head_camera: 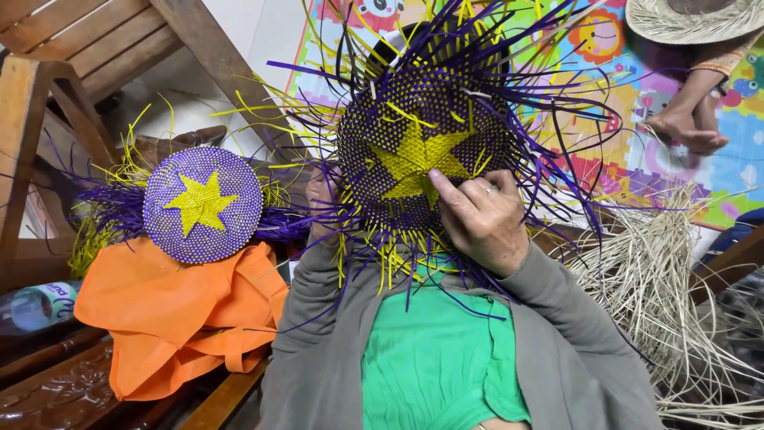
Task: Weaving and finishing a circular decorative object by tucking in loose colored strands.
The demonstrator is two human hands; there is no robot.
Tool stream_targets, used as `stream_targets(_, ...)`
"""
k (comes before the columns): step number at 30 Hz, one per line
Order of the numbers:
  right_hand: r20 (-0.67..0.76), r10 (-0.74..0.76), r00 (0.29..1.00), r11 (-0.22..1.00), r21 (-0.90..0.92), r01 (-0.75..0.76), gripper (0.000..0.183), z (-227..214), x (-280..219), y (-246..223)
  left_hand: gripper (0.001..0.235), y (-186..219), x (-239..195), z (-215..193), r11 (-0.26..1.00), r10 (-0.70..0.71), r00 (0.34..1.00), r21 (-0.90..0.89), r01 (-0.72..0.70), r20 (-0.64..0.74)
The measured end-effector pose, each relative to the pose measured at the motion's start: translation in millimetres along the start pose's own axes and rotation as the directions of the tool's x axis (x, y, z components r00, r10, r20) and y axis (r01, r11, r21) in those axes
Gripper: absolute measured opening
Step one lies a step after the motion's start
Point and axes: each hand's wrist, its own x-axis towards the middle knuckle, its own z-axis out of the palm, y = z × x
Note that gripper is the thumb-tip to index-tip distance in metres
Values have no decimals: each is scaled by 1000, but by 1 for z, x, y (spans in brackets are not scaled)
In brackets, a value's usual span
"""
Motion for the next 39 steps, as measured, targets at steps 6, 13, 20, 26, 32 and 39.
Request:
stream_targets(6,5,33,999,999,32,-33,39,-1,-3,2,22,0,4,2,1000,-1,1000,9,1,22)
stream_targets(13,35,87,996,996,23,-88,42,-2,-5,4,21,-2,8,4,1000,-1,999,17,0,47)
stream_targets(20,52,115,992,992,46,-117,43,-4,-7,6,21,-31,5,-19,1000,-2,998,22,0,68)
stream_targets(26,62,129,990,991,37,-131,42,-4,-6,7,20,-37,2,-43,1000,-2,996,22,0,84)
stream_targets(32,94,169,981,982,69,-176,48,-4,-11,8,20,-33,1,-48,1000,-1,995,22,-1,98)
stream_targets(39,90,216,972,970,92,-224,46,-3,-15,11,19,-27,1,-51,1000,3,993,22,-5,115)
